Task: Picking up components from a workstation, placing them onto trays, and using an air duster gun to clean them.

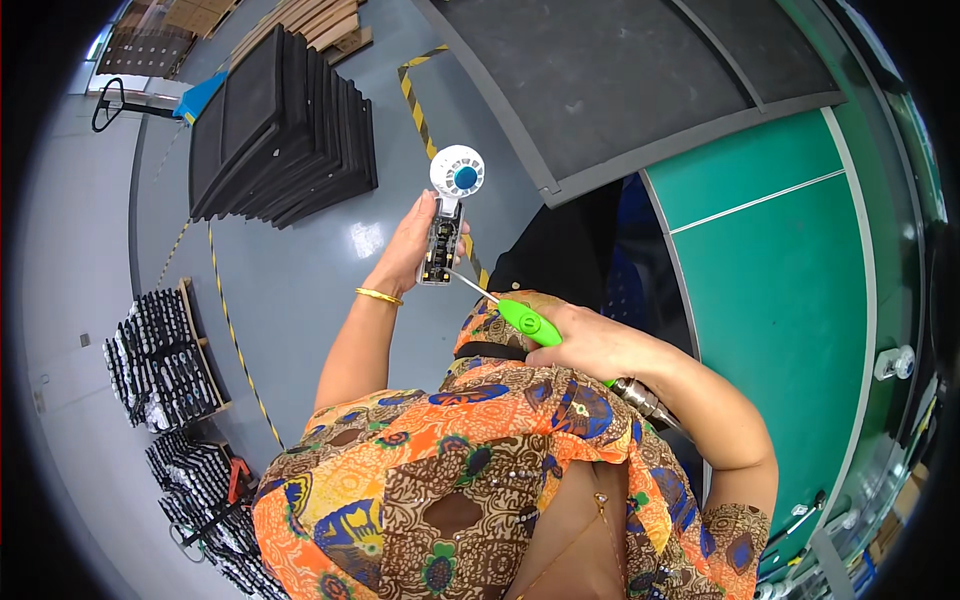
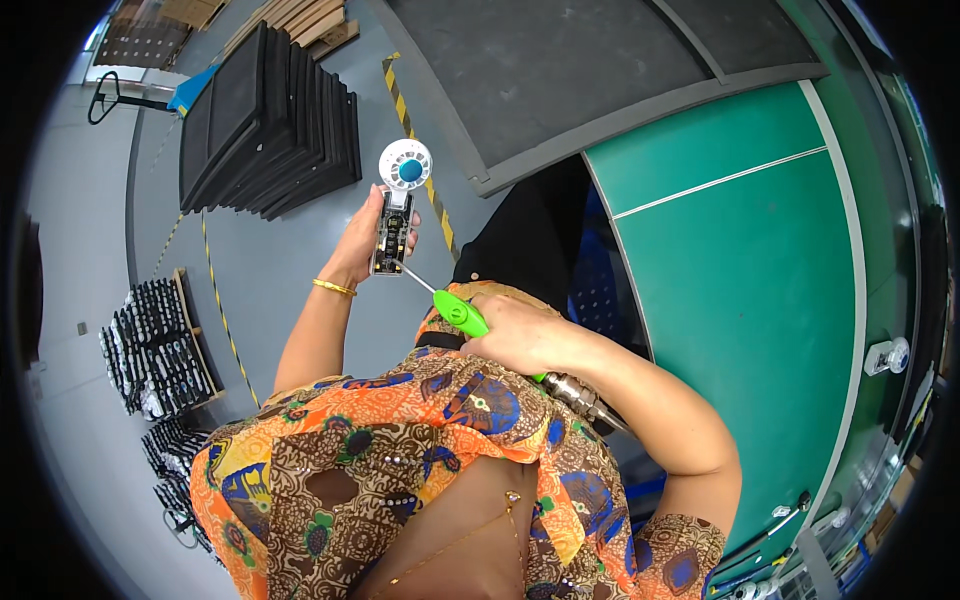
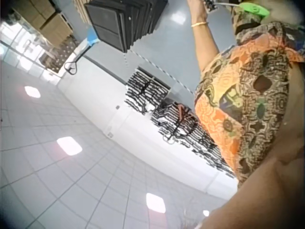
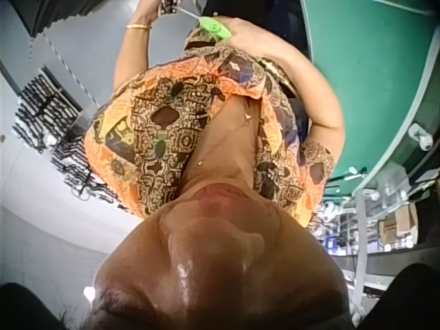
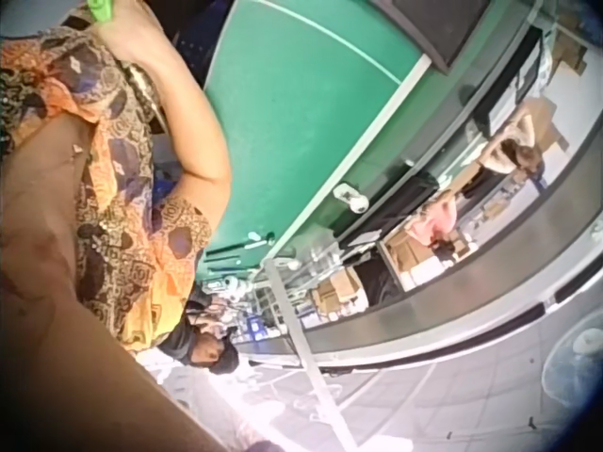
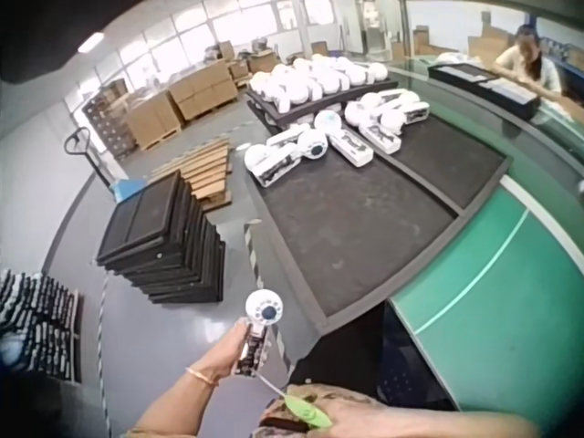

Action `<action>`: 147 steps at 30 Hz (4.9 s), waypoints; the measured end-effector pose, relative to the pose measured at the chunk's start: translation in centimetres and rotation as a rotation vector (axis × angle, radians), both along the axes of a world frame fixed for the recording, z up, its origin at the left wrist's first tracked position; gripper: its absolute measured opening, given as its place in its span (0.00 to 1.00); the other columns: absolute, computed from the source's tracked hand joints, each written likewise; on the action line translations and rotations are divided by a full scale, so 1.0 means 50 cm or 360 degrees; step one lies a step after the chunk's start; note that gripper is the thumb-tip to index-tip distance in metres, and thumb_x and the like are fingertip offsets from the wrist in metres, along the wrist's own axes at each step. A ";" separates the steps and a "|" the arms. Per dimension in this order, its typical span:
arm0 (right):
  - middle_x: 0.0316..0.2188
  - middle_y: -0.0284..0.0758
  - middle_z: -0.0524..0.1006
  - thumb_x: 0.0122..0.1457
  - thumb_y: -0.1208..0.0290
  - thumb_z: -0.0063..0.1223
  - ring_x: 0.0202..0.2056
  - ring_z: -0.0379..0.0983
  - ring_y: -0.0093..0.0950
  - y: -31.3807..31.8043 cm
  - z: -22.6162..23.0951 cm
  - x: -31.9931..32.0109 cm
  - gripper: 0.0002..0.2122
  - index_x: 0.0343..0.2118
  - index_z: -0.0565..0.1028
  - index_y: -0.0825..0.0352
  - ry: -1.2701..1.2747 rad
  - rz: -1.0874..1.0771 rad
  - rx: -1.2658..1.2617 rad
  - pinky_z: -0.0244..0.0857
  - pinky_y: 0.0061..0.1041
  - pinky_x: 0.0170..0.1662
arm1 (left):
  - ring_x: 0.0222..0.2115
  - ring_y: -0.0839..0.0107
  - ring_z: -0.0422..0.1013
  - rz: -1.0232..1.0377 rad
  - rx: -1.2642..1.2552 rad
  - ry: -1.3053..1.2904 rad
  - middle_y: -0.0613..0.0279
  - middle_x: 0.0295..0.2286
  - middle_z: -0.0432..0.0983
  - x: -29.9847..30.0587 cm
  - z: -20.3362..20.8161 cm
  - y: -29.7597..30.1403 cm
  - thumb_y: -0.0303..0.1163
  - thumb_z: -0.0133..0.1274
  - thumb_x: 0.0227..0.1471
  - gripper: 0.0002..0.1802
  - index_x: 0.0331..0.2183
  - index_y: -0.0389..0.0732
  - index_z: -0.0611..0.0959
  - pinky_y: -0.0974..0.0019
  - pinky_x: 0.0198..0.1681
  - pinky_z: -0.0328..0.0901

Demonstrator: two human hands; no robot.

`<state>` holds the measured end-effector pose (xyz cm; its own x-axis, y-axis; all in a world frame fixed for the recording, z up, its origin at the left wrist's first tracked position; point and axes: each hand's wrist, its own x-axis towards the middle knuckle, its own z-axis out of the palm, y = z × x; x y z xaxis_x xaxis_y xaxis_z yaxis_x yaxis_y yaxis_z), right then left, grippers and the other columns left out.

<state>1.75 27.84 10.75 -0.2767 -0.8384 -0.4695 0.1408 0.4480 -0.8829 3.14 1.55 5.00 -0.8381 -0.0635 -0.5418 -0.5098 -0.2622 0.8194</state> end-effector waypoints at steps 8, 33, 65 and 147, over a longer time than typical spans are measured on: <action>0.31 0.50 0.74 0.45 0.65 0.55 0.36 0.72 0.41 0.006 -0.003 -0.020 0.18 0.35 0.71 0.76 -0.0082 -0.0172 -0.0109 0.63 0.32 0.41 | 0.23 0.70 0.72 0.0011 0.0003 0.0002 0.55 0.31 0.74 -0.022 0.007 -0.013 0.55 0.33 0.58 0.27 0.44 0.42 0.68 0.69 0.24 0.70; 0.23 0.42 0.72 0.51 0.66 0.46 0.25 0.71 0.31 0.014 -0.156 -0.033 0.12 0.32 0.68 0.71 0.0109 -0.0198 -0.0491 0.63 0.32 0.27 | 0.52 0.53 0.59 -0.1152 -0.0194 0.1267 0.44 0.50 0.60 -0.530 0.155 1.136 0.25 0.58 0.34 0.44 0.55 0.37 0.59 0.61 0.55 0.56; 0.26 0.27 0.70 0.50 0.67 0.59 0.28 0.65 0.17 0.313 0.182 -0.011 0.14 0.37 0.71 0.67 -0.0146 -0.1694 -0.0504 0.61 0.17 0.31 | 0.33 0.73 0.72 -0.0732 -0.0860 0.1619 0.59 0.35 0.73 -0.735 0.336 0.395 0.37 0.58 0.43 0.23 0.43 0.42 0.75 0.69 0.32 0.69; 0.24 0.31 0.66 0.49 0.71 0.56 0.26 0.63 0.24 0.448 0.023 -0.036 0.25 0.50 0.62 0.71 -0.0572 -0.1885 -0.1052 0.56 0.24 0.30 | 0.47 0.42 0.62 -0.1115 -0.1055 0.1881 0.38 0.47 0.60 -0.698 0.194 1.202 0.47 0.54 0.46 0.31 0.51 0.44 0.70 0.53 0.52 0.58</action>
